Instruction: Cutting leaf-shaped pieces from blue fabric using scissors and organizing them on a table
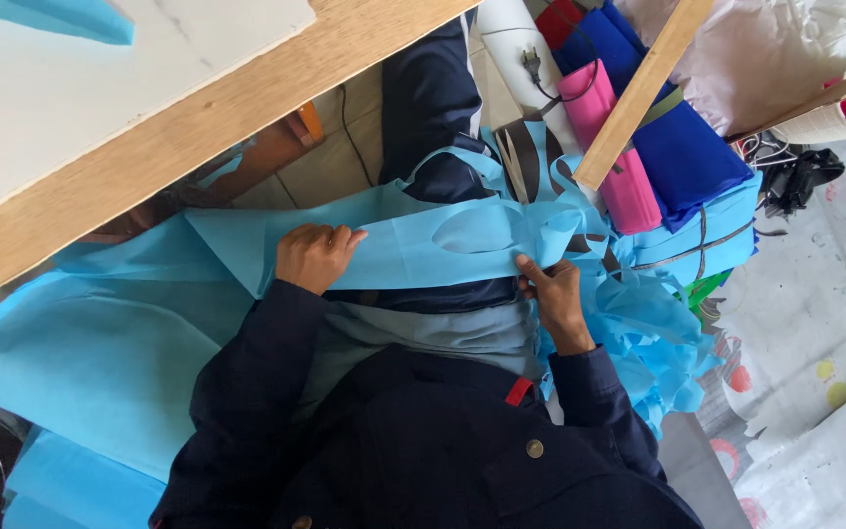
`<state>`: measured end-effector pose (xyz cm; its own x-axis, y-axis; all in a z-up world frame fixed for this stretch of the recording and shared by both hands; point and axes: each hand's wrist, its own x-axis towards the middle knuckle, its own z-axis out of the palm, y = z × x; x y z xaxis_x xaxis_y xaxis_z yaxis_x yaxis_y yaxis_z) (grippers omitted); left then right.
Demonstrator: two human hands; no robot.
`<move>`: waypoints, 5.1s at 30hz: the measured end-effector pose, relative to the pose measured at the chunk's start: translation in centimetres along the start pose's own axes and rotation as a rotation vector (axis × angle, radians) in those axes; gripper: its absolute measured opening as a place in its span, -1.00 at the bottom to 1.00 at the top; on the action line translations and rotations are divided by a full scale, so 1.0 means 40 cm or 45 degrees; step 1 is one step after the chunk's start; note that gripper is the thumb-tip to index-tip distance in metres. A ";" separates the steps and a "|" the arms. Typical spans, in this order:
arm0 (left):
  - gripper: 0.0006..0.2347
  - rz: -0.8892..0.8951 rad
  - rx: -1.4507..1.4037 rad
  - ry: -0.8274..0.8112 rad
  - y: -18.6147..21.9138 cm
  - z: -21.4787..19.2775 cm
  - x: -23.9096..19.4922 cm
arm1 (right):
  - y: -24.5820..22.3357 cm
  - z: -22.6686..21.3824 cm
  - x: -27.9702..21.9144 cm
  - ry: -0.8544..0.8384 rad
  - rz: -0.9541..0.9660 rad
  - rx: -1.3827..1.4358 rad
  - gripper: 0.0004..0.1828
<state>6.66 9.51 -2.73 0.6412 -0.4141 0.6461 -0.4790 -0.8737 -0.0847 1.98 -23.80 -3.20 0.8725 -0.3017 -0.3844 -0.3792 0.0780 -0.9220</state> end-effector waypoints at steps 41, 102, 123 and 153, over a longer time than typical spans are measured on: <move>-0.34 -0.017 -0.724 -0.508 0.169 -0.005 -0.212 | 0.050 0.017 -0.015 0.039 0.093 0.142 -0.74; -0.54 -2.052 -2.024 0.086 0.192 -0.088 0.124 | -0.162 0.142 -0.038 -0.277 -1.460 -1.420 -0.67; -0.60 -2.261 -1.949 0.302 0.195 -0.033 0.132 | -0.161 0.167 0.001 -0.141 -1.324 -1.295 -0.73; -0.74 -1.592 -1.312 0.397 0.201 0.058 0.058 | -0.128 0.346 -0.064 -0.104 -2.134 -1.593 -0.79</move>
<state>5.69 0.94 -3.67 0.8353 0.5474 0.0508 -0.0436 -0.0260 0.9987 5.95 -10.29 1.85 0.5131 0.6514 0.5589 0.6791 -0.7063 0.1998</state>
